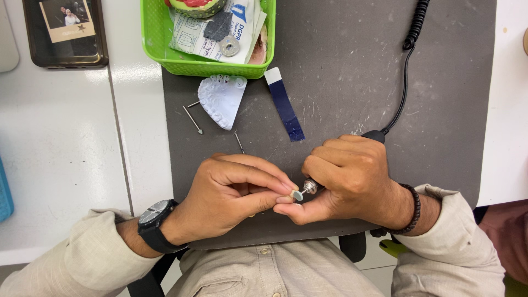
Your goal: The person holds an upper and lower denture model together and inserts red and blue articulating paper strips between the teeth to mark contact points. They then use a rotary grinding tool to grind the marked spots on the denture teeth and recheck the bite with the paper strips.
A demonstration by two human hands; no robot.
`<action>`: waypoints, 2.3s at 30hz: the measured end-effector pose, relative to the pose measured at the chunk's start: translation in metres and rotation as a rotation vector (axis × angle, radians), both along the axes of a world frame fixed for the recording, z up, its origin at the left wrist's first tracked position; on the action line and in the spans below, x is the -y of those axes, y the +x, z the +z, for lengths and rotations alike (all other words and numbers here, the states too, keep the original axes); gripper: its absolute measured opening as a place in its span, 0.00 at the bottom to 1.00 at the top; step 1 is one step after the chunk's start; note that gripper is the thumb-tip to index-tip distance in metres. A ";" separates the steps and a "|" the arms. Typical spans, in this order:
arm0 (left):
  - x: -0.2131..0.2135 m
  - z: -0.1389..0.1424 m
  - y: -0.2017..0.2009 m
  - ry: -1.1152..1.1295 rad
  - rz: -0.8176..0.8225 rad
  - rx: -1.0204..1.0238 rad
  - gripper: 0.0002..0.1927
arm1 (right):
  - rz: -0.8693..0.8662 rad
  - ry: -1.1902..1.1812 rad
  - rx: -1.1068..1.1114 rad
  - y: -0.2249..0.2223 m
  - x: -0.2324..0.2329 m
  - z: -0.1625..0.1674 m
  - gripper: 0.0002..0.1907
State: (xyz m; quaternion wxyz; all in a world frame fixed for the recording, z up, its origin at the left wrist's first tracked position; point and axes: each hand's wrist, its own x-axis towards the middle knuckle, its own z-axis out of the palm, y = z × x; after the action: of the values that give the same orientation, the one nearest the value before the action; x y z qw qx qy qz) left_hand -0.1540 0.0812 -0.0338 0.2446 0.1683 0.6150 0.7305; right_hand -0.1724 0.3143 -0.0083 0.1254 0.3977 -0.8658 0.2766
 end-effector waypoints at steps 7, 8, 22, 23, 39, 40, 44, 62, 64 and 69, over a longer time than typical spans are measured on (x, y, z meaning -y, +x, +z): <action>-0.001 -0.002 0.000 0.010 0.017 -0.014 0.06 | -0.038 0.013 -0.046 -0.002 -0.003 0.003 0.37; -0.001 -0.003 -0.001 0.000 0.017 -0.049 0.06 | -0.044 0.020 -0.057 -0.002 -0.003 0.004 0.38; 0.000 -0.004 -0.001 -0.017 0.020 -0.075 0.06 | -0.051 0.070 -0.061 -0.001 -0.003 0.000 0.39; -0.001 -0.004 -0.001 -0.019 0.020 -0.068 0.05 | -0.050 0.068 -0.060 0.000 -0.003 0.000 0.38; 0.017 0.005 -0.031 -0.172 0.182 -0.269 0.08 | -0.043 -0.035 0.002 -0.007 -0.006 0.006 0.33; 0.020 0.004 -0.036 -0.288 0.186 -0.391 0.08 | -0.049 -0.028 0.006 -0.007 -0.006 0.006 0.32; 0.018 0.001 -0.037 -0.547 0.166 -0.737 0.08 | -0.067 0.000 0.025 -0.004 -0.008 0.006 0.29; 0.027 0.025 -0.036 -0.713 -0.264 -0.804 0.09 | 0.008 0.036 0.096 0.000 -0.002 0.003 0.22; 0.026 0.022 -0.036 -0.709 -0.271 -0.847 0.08 | 0.078 0.032 0.116 0.003 0.003 -0.001 0.22; 0.026 0.017 -0.035 -0.679 -0.208 -0.978 0.08 | 0.152 0.097 0.105 0.007 0.009 -0.008 0.20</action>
State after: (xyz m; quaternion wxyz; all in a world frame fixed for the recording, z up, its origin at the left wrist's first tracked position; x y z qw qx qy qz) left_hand -0.1894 0.0555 -0.0168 0.0434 0.4565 0.8352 0.3036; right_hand -0.1657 0.3050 -0.0158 0.0391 0.4527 -0.8510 0.2633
